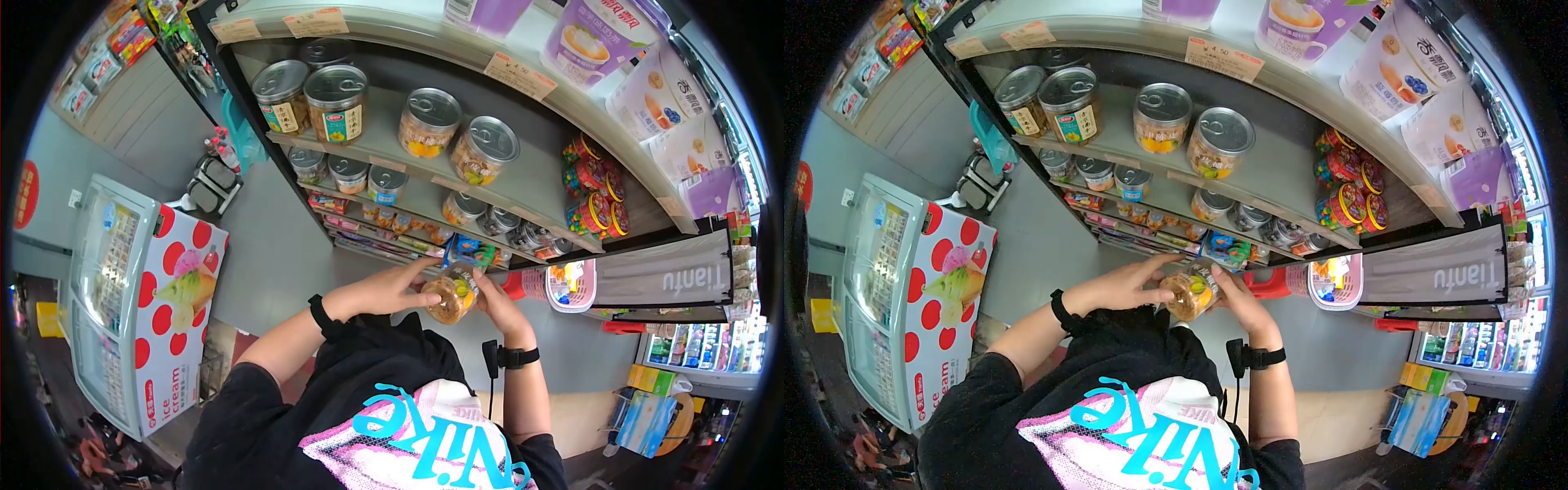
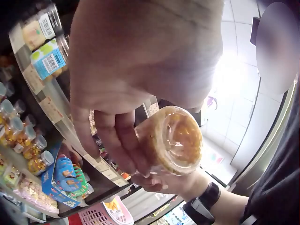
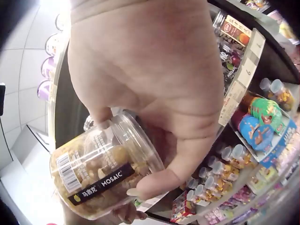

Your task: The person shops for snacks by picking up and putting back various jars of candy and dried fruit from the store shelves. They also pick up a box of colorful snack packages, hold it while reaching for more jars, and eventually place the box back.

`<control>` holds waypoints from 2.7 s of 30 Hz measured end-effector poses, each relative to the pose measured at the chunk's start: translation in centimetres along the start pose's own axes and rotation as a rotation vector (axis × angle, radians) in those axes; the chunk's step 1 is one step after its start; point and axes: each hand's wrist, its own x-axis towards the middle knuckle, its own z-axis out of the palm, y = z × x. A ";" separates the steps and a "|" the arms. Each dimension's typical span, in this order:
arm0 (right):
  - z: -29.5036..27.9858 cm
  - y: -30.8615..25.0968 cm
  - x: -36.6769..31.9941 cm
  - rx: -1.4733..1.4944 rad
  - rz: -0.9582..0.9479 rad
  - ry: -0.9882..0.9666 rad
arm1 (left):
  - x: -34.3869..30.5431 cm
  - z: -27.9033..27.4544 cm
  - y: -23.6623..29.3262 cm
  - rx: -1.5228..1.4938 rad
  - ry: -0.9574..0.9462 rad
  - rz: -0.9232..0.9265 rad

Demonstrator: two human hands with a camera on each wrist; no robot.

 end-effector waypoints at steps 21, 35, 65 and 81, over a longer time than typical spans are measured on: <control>-0.1 -1.6 -0.5 -0.346 -0.279 -0.108 | -0.4 0.6 -0.6 0.041 0.089 0.049; 0.0 -0.3 -0.3 -0.474 -0.302 -0.162 | -0.4 0.3 1.2 0.144 0.352 0.308; 0.4 -2.3 -0.9 -0.605 -0.390 -0.064 | -0.2 -1.0 -0.6 0.285 0.328 0.373; 0.6 -2.9 -0.3 -0.313 -0.451 -0.074 | 0.8 -0.8 -1.9 -0.146 0.130 0.156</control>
